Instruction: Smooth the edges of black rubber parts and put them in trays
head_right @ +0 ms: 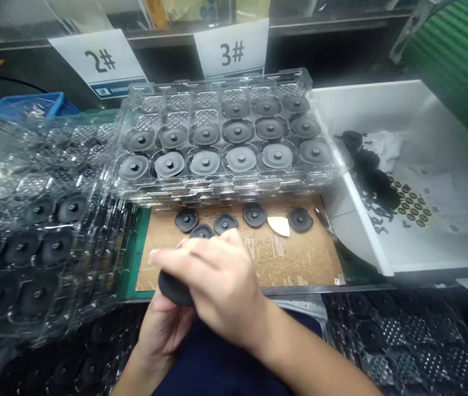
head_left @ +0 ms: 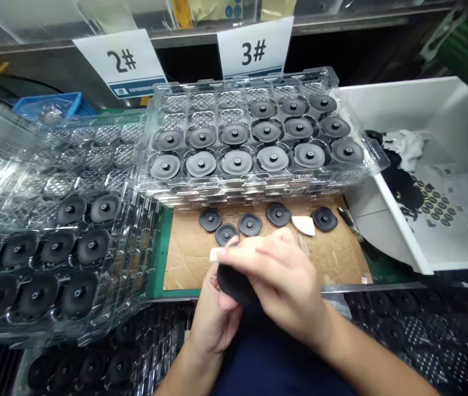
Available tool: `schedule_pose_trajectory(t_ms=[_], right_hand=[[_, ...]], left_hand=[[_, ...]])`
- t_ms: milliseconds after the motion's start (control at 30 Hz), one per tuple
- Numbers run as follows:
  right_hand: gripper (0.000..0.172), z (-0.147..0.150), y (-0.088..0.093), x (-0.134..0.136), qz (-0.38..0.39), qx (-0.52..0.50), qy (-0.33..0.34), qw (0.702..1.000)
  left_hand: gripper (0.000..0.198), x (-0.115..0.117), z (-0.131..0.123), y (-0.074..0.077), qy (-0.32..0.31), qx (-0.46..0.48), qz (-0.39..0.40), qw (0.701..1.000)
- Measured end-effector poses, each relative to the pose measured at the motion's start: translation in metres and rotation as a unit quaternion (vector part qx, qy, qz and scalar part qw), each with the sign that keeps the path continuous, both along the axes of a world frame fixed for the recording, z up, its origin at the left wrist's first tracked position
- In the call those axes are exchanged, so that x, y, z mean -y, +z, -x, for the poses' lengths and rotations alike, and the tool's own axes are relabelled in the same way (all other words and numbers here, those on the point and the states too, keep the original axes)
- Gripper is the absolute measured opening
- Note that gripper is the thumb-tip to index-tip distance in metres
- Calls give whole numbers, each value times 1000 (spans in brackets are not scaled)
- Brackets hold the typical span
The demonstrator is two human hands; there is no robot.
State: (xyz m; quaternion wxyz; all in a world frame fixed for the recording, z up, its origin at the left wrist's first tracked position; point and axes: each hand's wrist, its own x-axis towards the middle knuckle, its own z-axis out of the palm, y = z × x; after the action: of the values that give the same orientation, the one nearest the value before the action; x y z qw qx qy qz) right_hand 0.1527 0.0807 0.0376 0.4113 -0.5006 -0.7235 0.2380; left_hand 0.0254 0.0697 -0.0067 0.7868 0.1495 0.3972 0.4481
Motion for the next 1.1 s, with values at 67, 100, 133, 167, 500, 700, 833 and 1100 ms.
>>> schedule_pose_trajectory(t_ms=[67, 100, 133, 167, 500, 700, 833, 1100], right_hand=[[23, -8, -13, -3, 73, -43, -35, 996], [21, -14, -23, -3, 121, -50, -74, 989], [20, -21, -35, -1, 166, -53, -113, 978], [20, -28, -50, 2, 201, -51, -145, 967], [30, -34, -121, 38, 201, -14, -229, 952], [25, -11, -88, 39, 196, -11, -164, 967], [33, -5, -74, 47, 131, -6, -119, 984], [39, -3, -35, 32, 24, 154, 85, 984]], left_hand=[[68, -2, 6, -2, 8, 25, -11, 1000], [65, -2, 10, -3, 10, 48, -16, 999], [62, -3, 14, -4, 8, 76, -16, 997], [61, -3, 18, -5, 2, 106, -12, 994], [50, -2, 36, -15, -41, 216, -42, 975], [102, -1, 49, -22, -64, -207, -397, 892], [110, -2, 57, -24, -76, -308, -503, 804], [98, 0, 69, -22, -77, -320, -463, 823]])
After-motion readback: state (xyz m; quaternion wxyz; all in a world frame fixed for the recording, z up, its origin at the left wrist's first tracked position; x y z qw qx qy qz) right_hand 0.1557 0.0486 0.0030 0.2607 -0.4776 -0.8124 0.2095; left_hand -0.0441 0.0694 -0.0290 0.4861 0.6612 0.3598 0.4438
